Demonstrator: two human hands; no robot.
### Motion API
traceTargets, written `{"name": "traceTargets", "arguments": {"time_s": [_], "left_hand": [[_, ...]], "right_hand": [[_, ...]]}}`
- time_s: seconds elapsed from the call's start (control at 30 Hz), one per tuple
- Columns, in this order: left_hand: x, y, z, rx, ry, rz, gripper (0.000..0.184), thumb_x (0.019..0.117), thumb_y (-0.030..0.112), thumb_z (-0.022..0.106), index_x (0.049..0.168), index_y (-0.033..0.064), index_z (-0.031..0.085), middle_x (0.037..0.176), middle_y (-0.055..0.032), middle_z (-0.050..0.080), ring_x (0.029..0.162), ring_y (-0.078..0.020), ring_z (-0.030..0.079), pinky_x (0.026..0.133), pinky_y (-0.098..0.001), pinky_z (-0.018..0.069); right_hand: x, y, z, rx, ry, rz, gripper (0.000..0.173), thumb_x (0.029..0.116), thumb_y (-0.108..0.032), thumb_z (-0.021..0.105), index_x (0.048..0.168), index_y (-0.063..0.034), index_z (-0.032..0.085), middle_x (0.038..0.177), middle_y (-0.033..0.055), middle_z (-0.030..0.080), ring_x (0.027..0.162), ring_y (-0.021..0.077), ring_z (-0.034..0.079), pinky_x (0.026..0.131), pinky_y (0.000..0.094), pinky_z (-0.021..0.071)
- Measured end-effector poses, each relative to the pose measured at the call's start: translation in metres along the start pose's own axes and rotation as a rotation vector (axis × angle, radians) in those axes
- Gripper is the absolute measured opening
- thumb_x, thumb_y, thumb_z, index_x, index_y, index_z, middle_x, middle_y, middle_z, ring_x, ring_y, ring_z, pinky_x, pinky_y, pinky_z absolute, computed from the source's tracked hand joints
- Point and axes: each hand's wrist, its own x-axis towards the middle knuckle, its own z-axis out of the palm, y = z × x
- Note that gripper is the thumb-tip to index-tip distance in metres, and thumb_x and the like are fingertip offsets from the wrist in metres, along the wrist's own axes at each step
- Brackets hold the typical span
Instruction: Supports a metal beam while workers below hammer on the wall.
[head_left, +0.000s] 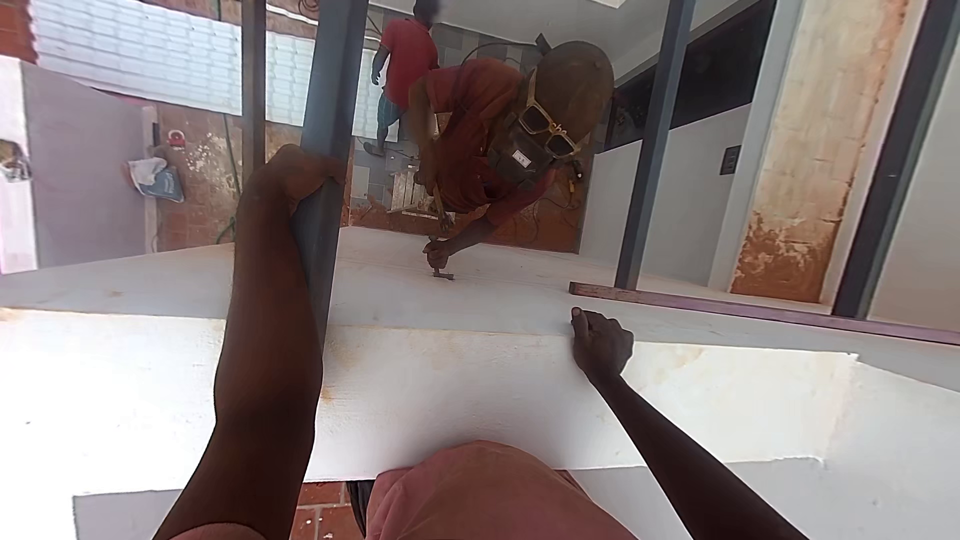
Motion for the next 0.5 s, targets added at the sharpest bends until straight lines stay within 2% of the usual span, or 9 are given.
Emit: {"name": "traceTargets", "arguments": {"time_s": [0.5], "left_hand": [[-0.0056, 0.0042, 0.0011, 0.016, 0.019, -0.03, 0.039, 0.0859, 0.023, 0.072, 0.116, 0.003, 0.057, 0.092, -0.0138, 0.067, 0.075, -0.0224, 0.069, 0.067, -0.0437, 0.0599]], "right_hand": [[-0.001, -0.0003, -0.0001, 0.004, 0.001, 0.004, 0.067, 0.105, -0.057, 0.032, 0.086, -0.0092, 0.076, 0.084, 0.0097, 0.074, 0.083, 0.0321, 0.068, 0.083, 0.0572, 0.0444]]}}
